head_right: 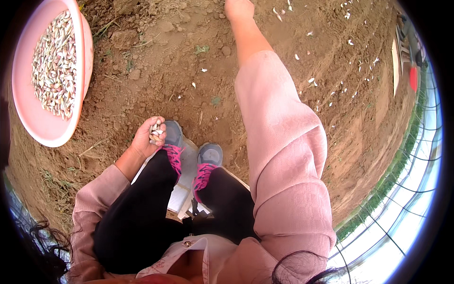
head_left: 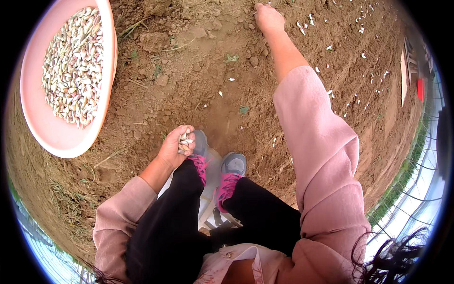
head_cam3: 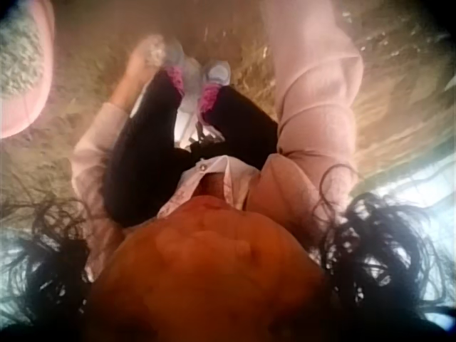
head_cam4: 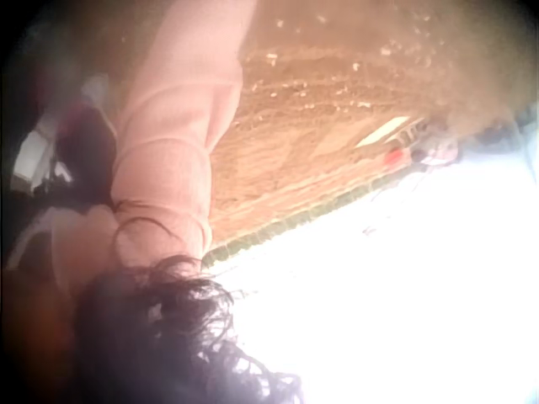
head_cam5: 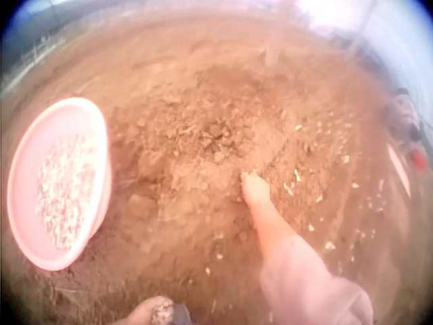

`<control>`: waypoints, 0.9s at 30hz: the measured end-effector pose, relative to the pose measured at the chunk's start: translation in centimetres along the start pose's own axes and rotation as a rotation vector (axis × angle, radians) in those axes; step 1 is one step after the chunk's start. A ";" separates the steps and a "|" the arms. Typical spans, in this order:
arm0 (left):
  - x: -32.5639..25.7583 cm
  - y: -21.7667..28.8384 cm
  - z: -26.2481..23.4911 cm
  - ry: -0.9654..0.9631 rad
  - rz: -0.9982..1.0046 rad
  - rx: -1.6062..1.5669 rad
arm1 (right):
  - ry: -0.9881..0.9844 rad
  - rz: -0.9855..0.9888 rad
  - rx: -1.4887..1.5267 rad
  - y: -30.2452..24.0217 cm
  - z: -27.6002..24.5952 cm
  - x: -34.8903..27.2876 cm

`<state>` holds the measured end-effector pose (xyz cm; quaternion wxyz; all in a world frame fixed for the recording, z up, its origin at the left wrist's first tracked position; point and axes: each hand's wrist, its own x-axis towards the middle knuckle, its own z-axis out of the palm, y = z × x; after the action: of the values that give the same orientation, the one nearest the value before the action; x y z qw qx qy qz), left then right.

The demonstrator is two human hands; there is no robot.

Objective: The person places seeds one by one into pre-dug holes in a prepared garden bed. They take seeds from a pink bowl and use their hands to position each seed in the soil.

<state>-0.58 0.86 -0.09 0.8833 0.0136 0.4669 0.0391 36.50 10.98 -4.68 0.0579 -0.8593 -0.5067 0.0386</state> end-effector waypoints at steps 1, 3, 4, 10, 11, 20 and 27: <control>0.1 0.0 0.2 -0.004 -0.003 -0.003 | 0.005 0.016 0.029 0.4 0.0 0.2; 0.2 -0.1 0.1 -0.007 -0.007 -0.012 | -0.003 -0.003 0.176 0.9 -0.1 -0.8; 0.2 0.0 0.2 -0.008 -0.005 -0.010 | -0.006 -0.016 0.253 0.5 -0.5 -1.8; 0.3 0.4 0.2 -0.016 0.019 0.012 | -0.254 0.047 0.274 -1.8 -0.7 -12.6; 0.4 0.3 0.2 -0.025 0.021 0.017 | -0.188 -0.012 0.191 -1.9 0.2 -13.3; 0.2 1.3 0.6 0.016 0.044 0.037 | -0.228 -0.061 0.134 -1.4 -0.1 -11.9; 0.7 1.2 0.7 0.021 0.049 0.044 | -0.166 0.105 -0.152 4.3 1.6 -7.3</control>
<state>0.37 2.16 -0.21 0.8766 0.0440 0.4765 0.0508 36.48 2.64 -6.83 -0.0518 -0.8804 -0.4655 0.0739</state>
